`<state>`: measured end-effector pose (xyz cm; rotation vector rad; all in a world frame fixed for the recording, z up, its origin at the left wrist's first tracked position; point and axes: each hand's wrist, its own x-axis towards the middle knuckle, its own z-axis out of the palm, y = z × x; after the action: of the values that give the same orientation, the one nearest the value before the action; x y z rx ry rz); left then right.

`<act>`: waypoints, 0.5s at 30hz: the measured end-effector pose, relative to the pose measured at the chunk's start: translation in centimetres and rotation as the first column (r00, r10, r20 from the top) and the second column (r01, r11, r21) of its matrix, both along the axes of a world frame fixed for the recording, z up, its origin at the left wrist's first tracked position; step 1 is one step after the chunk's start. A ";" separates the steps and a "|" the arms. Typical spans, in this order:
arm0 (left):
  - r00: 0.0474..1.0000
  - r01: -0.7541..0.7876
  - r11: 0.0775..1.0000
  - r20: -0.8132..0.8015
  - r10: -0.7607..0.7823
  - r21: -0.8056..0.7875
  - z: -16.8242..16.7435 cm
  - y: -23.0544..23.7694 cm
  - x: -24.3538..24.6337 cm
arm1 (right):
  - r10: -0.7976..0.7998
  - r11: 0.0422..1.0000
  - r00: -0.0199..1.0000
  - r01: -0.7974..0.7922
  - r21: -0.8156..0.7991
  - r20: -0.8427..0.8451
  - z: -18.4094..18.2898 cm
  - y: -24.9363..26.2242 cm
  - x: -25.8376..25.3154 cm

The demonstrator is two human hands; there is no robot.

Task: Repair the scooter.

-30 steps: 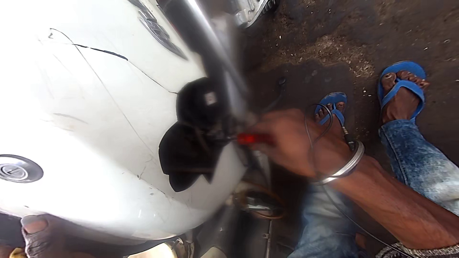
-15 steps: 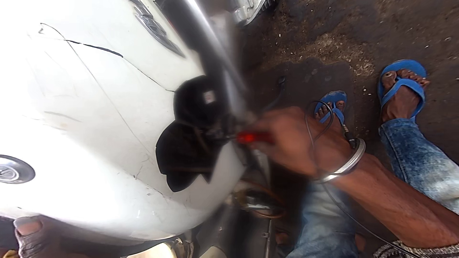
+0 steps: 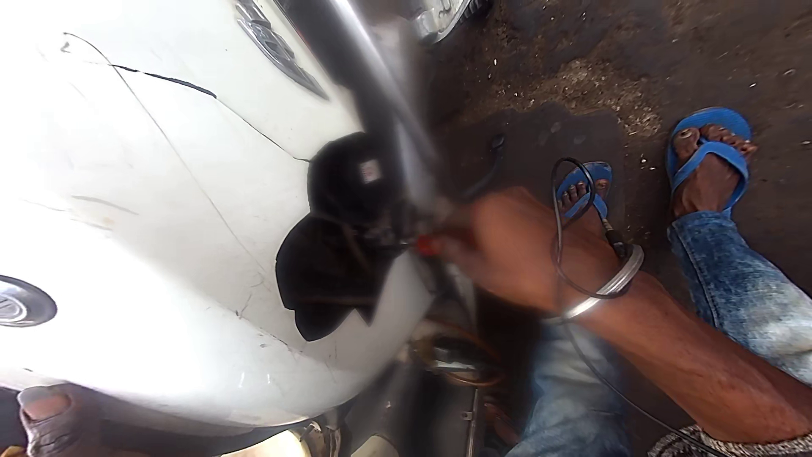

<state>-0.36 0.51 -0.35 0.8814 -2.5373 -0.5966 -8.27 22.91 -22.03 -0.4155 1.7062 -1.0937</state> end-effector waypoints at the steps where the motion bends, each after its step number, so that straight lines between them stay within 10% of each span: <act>1: 1.000 0.003 1.000 -0.007 -0.003 0.005 0.0 0.0 0.0 | 0.014 1.000 1.000 -0.014 -0.004 -0.016 0.0 0.1 0.0; 15: 1.000 0.001 1.000 0.006 -0.001 -0.009 -0.1 0.2 0.0 | 0.010 0.998 0.996 -0.016 -0.064 -0.091 -0.3 0.3 0.3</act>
<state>-0.37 0.70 -0.41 0.8800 -2.5440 -0.5837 -7.94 23.21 -22.36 -0.5233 1.7478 -1.1380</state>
